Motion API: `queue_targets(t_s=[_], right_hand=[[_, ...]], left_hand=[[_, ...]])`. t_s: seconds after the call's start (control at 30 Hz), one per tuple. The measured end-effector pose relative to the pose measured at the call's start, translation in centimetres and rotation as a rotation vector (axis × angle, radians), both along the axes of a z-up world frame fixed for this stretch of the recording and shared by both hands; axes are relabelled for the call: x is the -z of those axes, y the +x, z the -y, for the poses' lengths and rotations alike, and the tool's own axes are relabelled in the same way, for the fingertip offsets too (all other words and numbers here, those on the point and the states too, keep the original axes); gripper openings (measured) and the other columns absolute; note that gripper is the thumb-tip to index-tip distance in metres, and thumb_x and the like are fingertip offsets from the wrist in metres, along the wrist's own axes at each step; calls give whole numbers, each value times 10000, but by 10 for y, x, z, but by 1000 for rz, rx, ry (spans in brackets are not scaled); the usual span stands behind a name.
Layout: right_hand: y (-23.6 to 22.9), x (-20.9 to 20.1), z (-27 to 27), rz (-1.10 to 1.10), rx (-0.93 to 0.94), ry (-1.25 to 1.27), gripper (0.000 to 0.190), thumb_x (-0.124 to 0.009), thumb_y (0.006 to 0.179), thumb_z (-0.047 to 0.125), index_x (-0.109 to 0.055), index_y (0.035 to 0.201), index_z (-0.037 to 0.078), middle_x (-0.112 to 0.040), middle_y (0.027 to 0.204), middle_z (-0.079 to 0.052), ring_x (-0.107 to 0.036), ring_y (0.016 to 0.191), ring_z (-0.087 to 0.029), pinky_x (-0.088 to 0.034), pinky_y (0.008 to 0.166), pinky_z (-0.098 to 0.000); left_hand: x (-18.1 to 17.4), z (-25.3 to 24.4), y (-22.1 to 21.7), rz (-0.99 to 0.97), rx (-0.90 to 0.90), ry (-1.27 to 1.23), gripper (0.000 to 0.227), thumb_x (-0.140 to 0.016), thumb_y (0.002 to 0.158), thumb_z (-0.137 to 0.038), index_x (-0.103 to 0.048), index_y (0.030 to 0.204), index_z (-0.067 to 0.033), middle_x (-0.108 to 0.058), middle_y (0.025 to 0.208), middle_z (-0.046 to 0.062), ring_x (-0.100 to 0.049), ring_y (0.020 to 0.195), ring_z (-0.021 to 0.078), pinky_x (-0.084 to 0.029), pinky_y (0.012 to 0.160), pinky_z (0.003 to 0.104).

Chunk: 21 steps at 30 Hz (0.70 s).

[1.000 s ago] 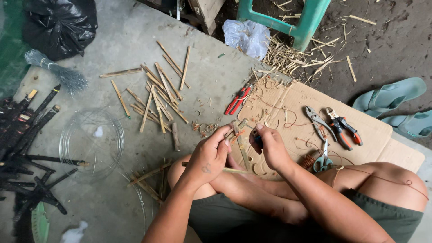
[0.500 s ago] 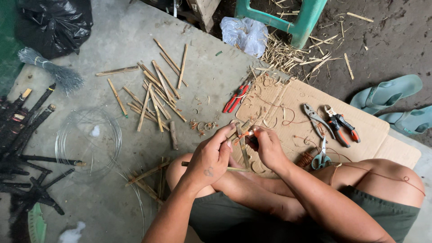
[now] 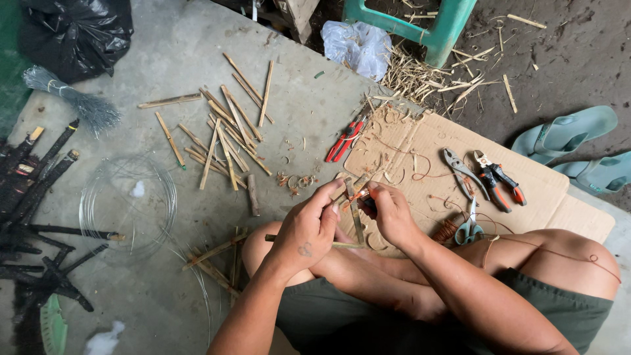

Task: The person assembles a small bamboo frame by tying thin sticks together with string. They use a lighter to burn the string ends and secure the joints, then continue adding more sticks to the structure.

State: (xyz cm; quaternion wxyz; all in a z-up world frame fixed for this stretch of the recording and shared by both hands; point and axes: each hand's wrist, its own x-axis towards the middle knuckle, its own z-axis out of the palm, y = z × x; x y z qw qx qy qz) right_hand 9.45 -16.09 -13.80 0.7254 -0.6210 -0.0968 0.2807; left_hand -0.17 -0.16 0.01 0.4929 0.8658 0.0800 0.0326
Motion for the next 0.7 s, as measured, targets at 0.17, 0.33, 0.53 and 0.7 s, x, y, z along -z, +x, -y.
queue_targets(t_s=[0.17, 0.33, 0.53, 0.7], right_hand=[[-2, -3, 0, -6, -8, -45, 433, -414, 1024, 333, -622, 816, 15, -578, 693, -37, -475, 627, -116, -411, 580, -290], [-3, -3, 1, -29, -14, -10, 431, -411, 1026, 334, -632, 828, 22, -560, 692, -23, -456, 627, -108, -395, 575, -285], [-2, -5, 0, -46, 14, -23, 470, -418, 1036, 372, -639, 830, 11, -559, 688, -33, -455, 623, -126, -386, 573, -301], [-3, -13, 14, 241, 58, 121, 600, -257, 1070, 519, -621, 1042, 42, -613, 817, -26, -539, 706, -128, -457, 663, -274]], left_hand=[[2, 0, 0, -38, -15, 9, 433, -520, 992, -70, -548, 1424, -88, -736, 1189, 179, -767, 963, 276, -591, 829, 364], [3, 0, -1, 45, 2, 29, 425, -534, 993, -62, -549, 1418, -63, -727, 1220, 187, -758, 974, 277, -585, 838, 363], [6, 0, -2, 33, -4, 11, 429, -538, 981, -52, -553, 1409, -59, -735, 1193, 176, -760, 928, 255, -587, 829, 354], [0, 4, -2, 28, -84, -104, 411, -509, 1012, -51, -561, 1420, -40, -704, 935, 136, -688, 802, 202, -574, 713, 319]])
